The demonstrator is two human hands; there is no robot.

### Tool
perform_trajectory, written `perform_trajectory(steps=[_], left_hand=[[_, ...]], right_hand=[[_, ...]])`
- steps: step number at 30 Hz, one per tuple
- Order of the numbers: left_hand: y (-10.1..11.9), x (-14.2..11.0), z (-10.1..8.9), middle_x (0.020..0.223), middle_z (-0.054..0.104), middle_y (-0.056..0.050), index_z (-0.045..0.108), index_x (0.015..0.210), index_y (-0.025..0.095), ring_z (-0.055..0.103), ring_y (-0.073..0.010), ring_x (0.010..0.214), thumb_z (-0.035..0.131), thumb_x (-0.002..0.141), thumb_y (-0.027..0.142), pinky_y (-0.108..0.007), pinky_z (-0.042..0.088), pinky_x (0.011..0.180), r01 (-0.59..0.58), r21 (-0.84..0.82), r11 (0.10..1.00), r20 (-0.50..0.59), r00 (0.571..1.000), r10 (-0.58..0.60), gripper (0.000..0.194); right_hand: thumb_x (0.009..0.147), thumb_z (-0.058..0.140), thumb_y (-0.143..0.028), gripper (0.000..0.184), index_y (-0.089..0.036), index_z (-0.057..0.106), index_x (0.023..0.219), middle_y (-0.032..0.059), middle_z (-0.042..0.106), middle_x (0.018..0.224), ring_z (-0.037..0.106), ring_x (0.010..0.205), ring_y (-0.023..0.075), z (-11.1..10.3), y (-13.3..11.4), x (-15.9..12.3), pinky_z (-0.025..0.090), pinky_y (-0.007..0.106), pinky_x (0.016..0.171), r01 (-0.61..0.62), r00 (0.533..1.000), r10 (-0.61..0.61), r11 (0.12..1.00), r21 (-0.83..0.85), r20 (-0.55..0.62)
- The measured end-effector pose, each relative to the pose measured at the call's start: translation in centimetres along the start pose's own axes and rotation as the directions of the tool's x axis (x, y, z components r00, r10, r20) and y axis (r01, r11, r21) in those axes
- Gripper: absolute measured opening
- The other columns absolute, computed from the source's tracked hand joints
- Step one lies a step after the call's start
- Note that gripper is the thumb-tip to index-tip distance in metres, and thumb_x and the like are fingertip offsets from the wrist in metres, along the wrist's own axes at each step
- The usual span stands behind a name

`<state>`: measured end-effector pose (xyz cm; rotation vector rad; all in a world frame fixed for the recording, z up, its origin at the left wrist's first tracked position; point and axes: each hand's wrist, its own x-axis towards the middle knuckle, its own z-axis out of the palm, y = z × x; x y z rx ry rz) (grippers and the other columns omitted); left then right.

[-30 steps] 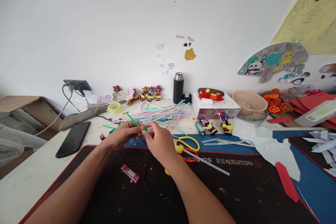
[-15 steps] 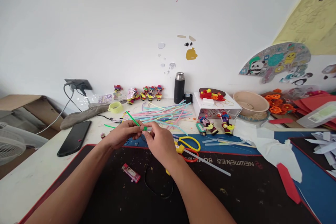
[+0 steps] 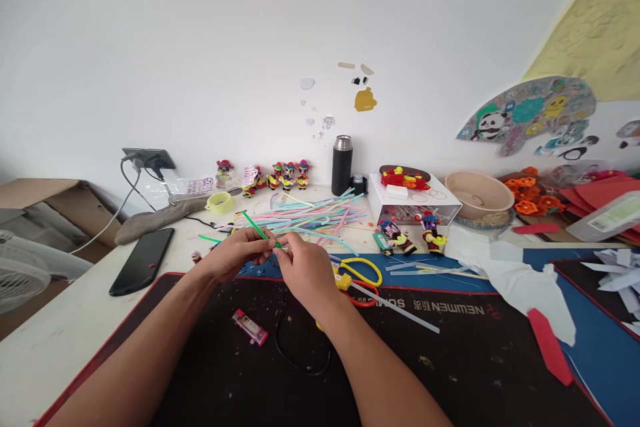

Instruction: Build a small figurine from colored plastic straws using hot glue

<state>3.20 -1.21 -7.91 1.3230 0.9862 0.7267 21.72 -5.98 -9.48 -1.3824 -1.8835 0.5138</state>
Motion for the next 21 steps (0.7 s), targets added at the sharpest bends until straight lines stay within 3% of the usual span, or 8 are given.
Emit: perform_trajectory(steps=[8,16,21], left_hand=[[0.0,0.0,0.0,0.068,0.064,0.0,0.072,0.079,0.017,0.053,-0.0128,0.059,0.086,0.07,0.048,-0.026,0.042,0.058,-0.065,0.012,0.998,-0.022,0.998,0.065,0.035],[0.0,0.0,-0.1,0.066,0.062,0.001,0.071,0.086,0.016,0.054,-0.0134,0.06,0.085,0.074,0.051,-0.026,0.042,0.058,-0.099,-0.01,0.995,0.02,0.995,0.1,0.039],[0.6,-0.3,-1.0,0.064,0.062,0.002,0.067,0.094,0.018,0.053,-0.0128,0.058,0.083,0.076,0.057,-0.026,0.041,0.058,-0.166,-0.009,0.986,-0.12,0.979,0.164,0.046]], right_hand=[[0.097,0.063,-0.03,0.014,-0.024,0.069,0.107,-0.0038,0.061,0.062,0.054,0.056,0.018,0.1,0.1,0.0,0.031,0.028,0.058,-0.028,1.0,0.028,0.997,0.066,0.009],[0.1,0.055,-0.039,0.02,-0.024,0.069,0.097,-0.0038,0.06,0.057,0.054,0.053,0.0177,-0.1,0.2,0.3,0.036,0.028,0.054,-0.117,0.993,0.11,0.947,0.299,0.042],[0.099,0.056,-0.039,0.021,-0.023,0.068,0.095,-0.004,0.059,0.056,0.055,0.051,0.0183,-0.1,0.5,0.3,0.037,0.029,0.054,-0.12,0.993,0.119,0.961,0.251,0.018]])
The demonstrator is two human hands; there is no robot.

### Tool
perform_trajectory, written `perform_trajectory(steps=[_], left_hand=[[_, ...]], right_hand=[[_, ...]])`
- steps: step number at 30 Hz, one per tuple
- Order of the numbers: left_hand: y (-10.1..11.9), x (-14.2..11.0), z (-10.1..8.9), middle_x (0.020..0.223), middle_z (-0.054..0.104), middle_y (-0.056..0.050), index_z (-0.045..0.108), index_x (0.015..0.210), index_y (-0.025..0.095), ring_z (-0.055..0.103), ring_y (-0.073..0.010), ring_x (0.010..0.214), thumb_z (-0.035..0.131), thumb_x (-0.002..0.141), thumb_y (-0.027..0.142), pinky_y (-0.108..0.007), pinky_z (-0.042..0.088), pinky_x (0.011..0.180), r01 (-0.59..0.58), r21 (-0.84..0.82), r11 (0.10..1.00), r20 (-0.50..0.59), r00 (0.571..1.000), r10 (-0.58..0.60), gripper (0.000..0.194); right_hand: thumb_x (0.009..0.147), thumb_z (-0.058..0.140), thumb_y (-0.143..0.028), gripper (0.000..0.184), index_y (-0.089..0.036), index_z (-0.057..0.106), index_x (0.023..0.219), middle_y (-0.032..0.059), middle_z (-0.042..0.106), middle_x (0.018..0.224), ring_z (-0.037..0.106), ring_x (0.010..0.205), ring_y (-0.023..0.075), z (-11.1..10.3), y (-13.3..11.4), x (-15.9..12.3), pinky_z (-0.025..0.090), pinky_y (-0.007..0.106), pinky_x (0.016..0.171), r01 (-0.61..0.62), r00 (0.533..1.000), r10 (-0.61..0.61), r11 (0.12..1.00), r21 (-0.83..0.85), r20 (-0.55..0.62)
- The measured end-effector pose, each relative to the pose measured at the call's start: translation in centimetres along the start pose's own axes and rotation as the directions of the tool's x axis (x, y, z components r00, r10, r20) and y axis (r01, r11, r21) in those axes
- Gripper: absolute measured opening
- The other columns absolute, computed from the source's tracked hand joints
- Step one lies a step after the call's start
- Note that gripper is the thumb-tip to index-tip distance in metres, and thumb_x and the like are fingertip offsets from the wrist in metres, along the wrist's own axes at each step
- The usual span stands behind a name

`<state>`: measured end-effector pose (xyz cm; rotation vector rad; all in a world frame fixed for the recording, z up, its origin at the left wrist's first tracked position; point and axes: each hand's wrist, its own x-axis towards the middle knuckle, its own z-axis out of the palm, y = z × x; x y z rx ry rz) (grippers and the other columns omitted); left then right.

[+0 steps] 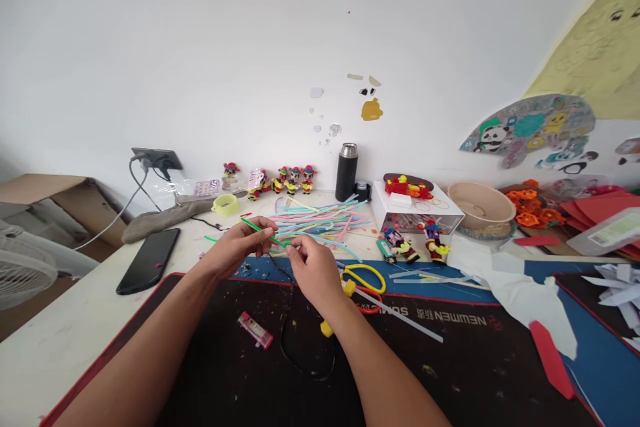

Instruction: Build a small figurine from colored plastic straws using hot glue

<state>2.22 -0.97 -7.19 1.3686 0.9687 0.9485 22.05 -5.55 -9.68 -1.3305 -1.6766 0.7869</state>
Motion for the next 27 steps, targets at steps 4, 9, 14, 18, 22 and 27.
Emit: perform_trajectory(steps=[4,9,14,18,22,27], left_hand=[[0.5,-0.2,-1.1,0.062,0.06,0.002,0.068,0.079,0.018,0.049,-0.012,0.055,0.085,0.073,0.06,-0.026,0.038,0.055,-0.011,0.084,0.996,0.025,1.0,0.009,0.045],[0.7,-0.1,-1.8,0.068,0.065,-0.001,0.073,0.076,0.018,0.052,-0.0138,0.061,0.086,0.072,0.059,-0.027,0.043,0.06,-0.039,0.13,0.991,0.066,0.997,0.031,0.044],[0.3,0.3,-1.7,0.063,0.065,0.0,0.074,0.074,0.017,0.053,-0.0135,0.059,0.09,0.066,0.057,-0.027,0.043,0.06,-0.03,0.012,0.999,-0.044,0.999,0.03,0.044],[-0.5,0.7,-2.0,0.066,0.067,0.0,0.074,0.077,0.017,0.053,-0.0124,0.059,0.092,0.066,0.056,-0.026,0.04,0.058,-0.042,-0.123,0.992,-0.11,0.993,0.029,0.044],[-1.2,1.0,-2.3,0.072,0.071,-0.003,0.076,0.084,0.017,0.056,-0.0131,0.061,0.091,0.067,0.056,-0.025,0.04,0.058,-0.034,-0.181,0.983,-0.116,0.993,0.013,0.045],[-1.7,1.1,-2.0,0.084,0.077,-0.008,0.079,0.091,0.016,0.062,-0.0167,0.068,0.089,0.067,0.061,-0.027,0.043,0.06,0.006,-0.167,0.986,-0.097,0.995,-0.023,0.052]], right_hand=[[0.099,0.056,-0.04,0.021,-0.024,0.068,0.096,-0.0039,0.06,0.056,0.056,0.052,0.0188,0.0,0.1,-0.1,0.038,0.029,0.056,0.018,1.0,-0.018,0.999,-0.048,-0.009],[0.097,0.057,-0.043,0.022,-0.023,0.066,0.095,-0.0046,0.058,0.054,0.054,0.05,0.0175,0.4,0.9,0.0,0.041,0.028,0.055,-0.029,0.998,0.032,0.998,0.047,-0.055],[0.097,0.057,-0.052,0.031,-0.022,0.064,0.094,-0.0064,0.055,0.054,0.046,0.041,0.0133,0.5,1.2,-0.6,0.036,0.025,0.045,-0.123,0.988,0.141,0.967,0.225,-0.068],[0.097,0.058,-0.055,0.033,-0.022,0.063,0.094,-0.0069,0.053,0.054,0.043,0.039,0.0126,-0.6,0.5,-2.1,0.034,0.025,0.042,-0.141,0.987,0.154,0.968,0.207,-0.046],[0.095,0.058,-0.054,0.033,-0.022,0.065,0.093,-0.0061,0.054,0.054,0.045,0.041,0.0139,-3.5,0.6,-3.2,0.036,0.026,0.045,-0.18,0.983,0.183,0.98,0.085,-0.03],[0.102,0.049,-0.039,0.026,-0.021,0.066,0.096,-0.0007,0.066,0.068,0.059,0.057,0.017,-8.8,1.7,-3.0,0.041,0.027,0.058,-0.227,0.972,0.227,0.865,-0.448,-0.055]])
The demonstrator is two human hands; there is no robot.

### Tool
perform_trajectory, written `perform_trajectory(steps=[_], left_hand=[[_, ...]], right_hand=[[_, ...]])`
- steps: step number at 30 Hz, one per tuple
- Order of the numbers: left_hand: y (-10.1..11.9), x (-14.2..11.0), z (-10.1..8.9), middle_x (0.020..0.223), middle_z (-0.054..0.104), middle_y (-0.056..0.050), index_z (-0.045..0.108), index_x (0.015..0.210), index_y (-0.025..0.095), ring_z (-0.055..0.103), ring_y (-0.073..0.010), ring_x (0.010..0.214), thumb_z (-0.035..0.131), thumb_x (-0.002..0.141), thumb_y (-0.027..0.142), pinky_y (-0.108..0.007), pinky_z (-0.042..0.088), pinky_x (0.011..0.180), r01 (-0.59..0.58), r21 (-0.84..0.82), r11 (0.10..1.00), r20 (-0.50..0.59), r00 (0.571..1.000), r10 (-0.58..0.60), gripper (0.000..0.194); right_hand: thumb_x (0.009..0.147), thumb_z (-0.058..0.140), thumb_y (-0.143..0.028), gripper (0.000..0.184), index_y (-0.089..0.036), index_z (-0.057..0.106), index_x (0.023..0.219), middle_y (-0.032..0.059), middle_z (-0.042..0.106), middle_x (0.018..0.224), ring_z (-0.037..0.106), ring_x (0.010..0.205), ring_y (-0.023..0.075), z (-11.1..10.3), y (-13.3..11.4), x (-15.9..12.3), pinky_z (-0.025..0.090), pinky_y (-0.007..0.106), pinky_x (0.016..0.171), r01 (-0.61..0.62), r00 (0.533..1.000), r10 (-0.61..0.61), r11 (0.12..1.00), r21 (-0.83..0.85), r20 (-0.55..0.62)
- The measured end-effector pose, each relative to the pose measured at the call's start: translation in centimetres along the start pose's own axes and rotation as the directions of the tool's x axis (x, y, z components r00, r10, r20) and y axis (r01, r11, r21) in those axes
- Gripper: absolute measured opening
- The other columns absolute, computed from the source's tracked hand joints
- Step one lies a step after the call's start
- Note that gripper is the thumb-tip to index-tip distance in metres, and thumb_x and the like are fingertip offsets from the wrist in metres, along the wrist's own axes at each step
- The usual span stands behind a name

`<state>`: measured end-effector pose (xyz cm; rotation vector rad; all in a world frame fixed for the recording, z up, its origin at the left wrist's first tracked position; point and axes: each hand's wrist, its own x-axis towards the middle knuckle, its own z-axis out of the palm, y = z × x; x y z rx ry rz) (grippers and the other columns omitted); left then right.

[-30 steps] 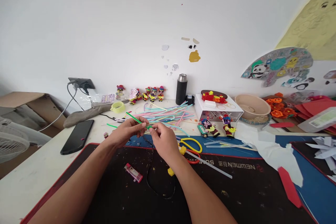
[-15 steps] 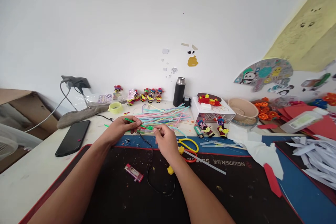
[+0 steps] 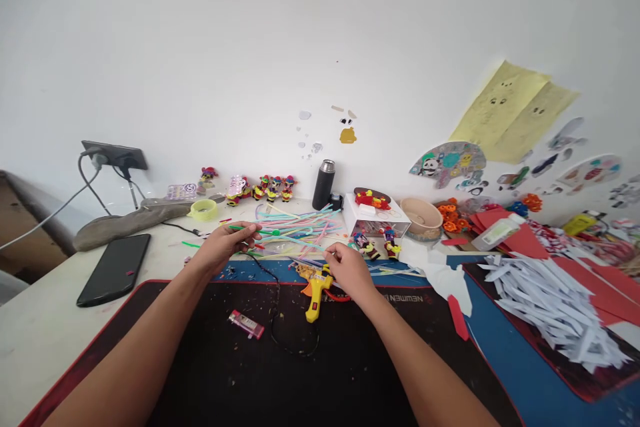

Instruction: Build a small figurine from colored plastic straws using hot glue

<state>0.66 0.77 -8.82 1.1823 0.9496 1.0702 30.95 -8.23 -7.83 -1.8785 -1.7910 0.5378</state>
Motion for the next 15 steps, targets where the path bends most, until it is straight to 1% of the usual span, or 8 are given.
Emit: perform_trajectory(steps=[3,5,7,11,13,15], left_hand=[[-0.3,0.1,0.1,0.085,0.077,-0.008,0.079,0.091,0.017,0.061,-0.0165,0.068,0.09,0.064,0.062,-0.027,0.043,0.06,0.008,-0.004,1.0,0.013,1.0,-0.008,0.054],[-0.5,0.2,0.2,0.083,0.077,-0.007,0.079,0.09,0.017,0.059,-0.0159,0.066,0.09,0.063,0.063,-0.027,0.042,0.06,0.009,-0.003,1.0,0.024,1.0,-0.009,0.054],[-0.6,0.2,0.2,0.082,0.077,-0.007,0.079,0.088,0.017,0.059,-0.0157,0.066,0.09,0.062,0.064,-0.027,0.042,0.06,0.011,-0.001,1.0,0.032,0.999,-0.011,0.055],[-0.4,0.2,0.3,0.081,0.076,-0.007,0.078,0.087,0.017,0.06,-0.0164,0.067,0.09,0.059,0.066,-0.027,0.042,0.06,0.024,-0.01,1.0,0.044,0.999,-0.024,0.059],[-0.3,0.1,0.4,0.081,0.076,-0.007,0.079,0.088,0.016,0.061,-0.0166,0.067,0.091,0.058,0.066,-0.027,0.042,0.06,0.031,-0.016,0.999,0.051,0.998,-0.03,0.059],[-0.1,0.0,0.6,0.081,0.076,-0.007,0.079,0.087,0.016,0.06,-0.0162,0.067,0.091,0.058,0.066,-0.027,0.042,0.06,0.031,-0.02,0.999,0.059,0.998,-0.03,0.059]], right_hand=[[0.099,0.056,-0.03,0.017,-0.019,0.069,0.095,0.0025,0.07,0.074,0.063,0.067,0.0187,-1.7,1.4,0.3,0.037,0.027,0.062,-0.027,0.999,0.029,0.988,-0.149,0.015],[0.095,0.064,-0.025,0.009,-0.02,0.071,0.093,0.0041,0.072,0.08,0.065,0.076,0.0204,-2.1,2.0,0.4,0.034,0.028,0.064,-0.022,0.998,0.033,0.973,-0.23,0.044],[0.091,0.071,-0.024,0.006,-0.019,0.073,0.094,0.0049,0.073,0.083,0.066,0.081,0.0219,-2.1,2.5,0.2,0.032,0.028,0.064,-0.012,0.995,0.039,0.955,-0.298,0.087],[0.091,0.073,-0.028,0.017,-0.019,0.072,0.106,0.0042,0.073,0.085,0.066,0.079,0.0215,-1.9,2.7,-0.8,0.031,0.028,0.062,0.014,0.985,0.051,0.931,-0.366,0.167],[0.09,0.074,-0.029,0.02,-0.02,0.072,0.108,0.0058,0.074,0.094,0.067,0.085,0.0223,-1.9,2.3,-1.7,0.033,0.028,0.064,0.042,0.981,0.035,0.922,-0.384,0.192],[0.088,0.075,-0.031,0.026,-0.02,0.072,0.111,0.0088,0.073,0.109,0.068,0.095,0.0241,-1.9,1.8,-2.6,0.036,0.028,0.069,0.08,0.977,0.008,0.912,-0.403,0.211]])
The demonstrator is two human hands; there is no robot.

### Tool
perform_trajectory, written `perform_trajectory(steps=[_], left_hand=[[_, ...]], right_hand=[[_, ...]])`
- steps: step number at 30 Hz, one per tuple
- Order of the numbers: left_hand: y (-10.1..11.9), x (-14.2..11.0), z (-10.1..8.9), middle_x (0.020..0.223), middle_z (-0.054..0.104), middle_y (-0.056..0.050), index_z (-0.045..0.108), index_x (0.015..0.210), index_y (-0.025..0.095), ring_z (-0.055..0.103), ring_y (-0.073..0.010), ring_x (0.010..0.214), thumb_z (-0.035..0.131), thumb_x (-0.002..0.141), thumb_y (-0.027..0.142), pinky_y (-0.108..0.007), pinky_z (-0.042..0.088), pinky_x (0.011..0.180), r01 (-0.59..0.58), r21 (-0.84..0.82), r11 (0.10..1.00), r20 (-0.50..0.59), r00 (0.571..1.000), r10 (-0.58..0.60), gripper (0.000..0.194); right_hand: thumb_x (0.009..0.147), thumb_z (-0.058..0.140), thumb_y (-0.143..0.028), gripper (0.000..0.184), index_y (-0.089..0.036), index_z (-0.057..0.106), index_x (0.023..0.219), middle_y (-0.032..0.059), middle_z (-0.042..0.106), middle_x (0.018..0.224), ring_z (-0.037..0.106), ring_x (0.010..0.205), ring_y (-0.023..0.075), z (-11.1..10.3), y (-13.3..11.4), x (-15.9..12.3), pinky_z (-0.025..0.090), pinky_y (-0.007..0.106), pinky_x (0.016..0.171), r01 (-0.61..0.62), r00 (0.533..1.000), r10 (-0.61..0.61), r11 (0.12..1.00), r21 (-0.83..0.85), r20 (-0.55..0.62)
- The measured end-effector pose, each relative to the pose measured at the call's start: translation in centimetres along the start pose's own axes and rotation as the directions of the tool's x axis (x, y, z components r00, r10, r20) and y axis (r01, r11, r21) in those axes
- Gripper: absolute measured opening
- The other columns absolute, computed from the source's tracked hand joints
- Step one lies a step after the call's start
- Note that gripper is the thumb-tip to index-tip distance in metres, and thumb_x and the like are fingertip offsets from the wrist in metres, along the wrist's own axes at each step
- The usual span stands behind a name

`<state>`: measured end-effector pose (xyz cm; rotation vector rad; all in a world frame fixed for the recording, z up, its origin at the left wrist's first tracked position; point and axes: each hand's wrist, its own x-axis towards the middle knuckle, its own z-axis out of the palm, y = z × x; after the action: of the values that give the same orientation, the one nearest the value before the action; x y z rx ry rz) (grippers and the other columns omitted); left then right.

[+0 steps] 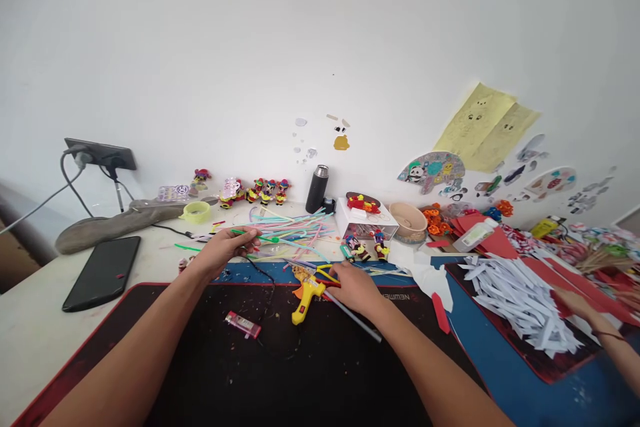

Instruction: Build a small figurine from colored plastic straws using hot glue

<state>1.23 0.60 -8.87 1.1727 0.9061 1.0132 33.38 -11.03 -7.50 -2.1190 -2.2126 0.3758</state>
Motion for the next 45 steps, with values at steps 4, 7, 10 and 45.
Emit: perform_trajectory(steps=[4,7,10,45], left_hand=[[0.0,-0.1,0.3,0.08,0.076,-0.006,0.078,0.084,0.017,0.059,-0.0155,0.066,0.09,0.059,0.065,-0.027,0.041,0.06,-0.008,0.007,1.0,0.02,1.0,0.008,0.055],[-0.2,0.0,0.3,0.081,0.076,-0.006,0.077,0.085,0.018,0.058,-0.0156,0.066,0.089,0.061,0.064,-0.027,0.042,0.06,-0.01,0.022,1.0,0.03,1.0,0.009,0.053],[-0.5,0.1,0.2,0.08,0.076,-0.006,0.077,0.086,0.018,0.058,-0.0156,0.066,0.088,0.063,0.064,-0.027,0.041,0.06,-0.012,0.037,0.999,0.042,0.999,0.011,0.053],[-1.5,0.4,0.4,0.078,0.077,-0.006,0.078,0.087,0.018,0.062,-0.0184,0.068,0.088,0.064,0.064,-0.029,0.043,0.063,0.018,0.07,0.997,0.048,0.999,-0.021,0.053]], right_hand=[[0.089,0.073,-0.038,0.032,-0.02,0.07,0.115,0.0099,0.074,0.112,0.069,0.095,0.0263,0.1,-0.8,-1.2,0.037,0.03,0.07,0.022,0.998,-0.019,0.998,-0.051,0.061],[0.09,0.071,-0.035,0.022,-0.02,0.07,0.107,0.0095,0.075,0.108,0.069,0.095,0.0269,0.3,-0.9,-1.3,0.035,0.03,0.069,0.01,0.998,-0.006,0.997,-0.079,0.061],[0.09,0.071,-0.036,0.02,-0.021,0.069,0.104,0.007,0.075,0.099,0.068,0.087,0.0242,0.3,-0.7,-1.3,0.033,0.029,0.064,-0.01,0.997,0.015,0.998,-0.064,0.077],[0.08,0.073,-0.055,0.037,-0.022,0.056,0.083,-0.0076,0.043,0.062,0.025,0.046,0.0077,-0.4,3.6,-7.8,0.016,0.025,0.047,-0.274,0.943,0.306,0.503,0.82,0.127]])
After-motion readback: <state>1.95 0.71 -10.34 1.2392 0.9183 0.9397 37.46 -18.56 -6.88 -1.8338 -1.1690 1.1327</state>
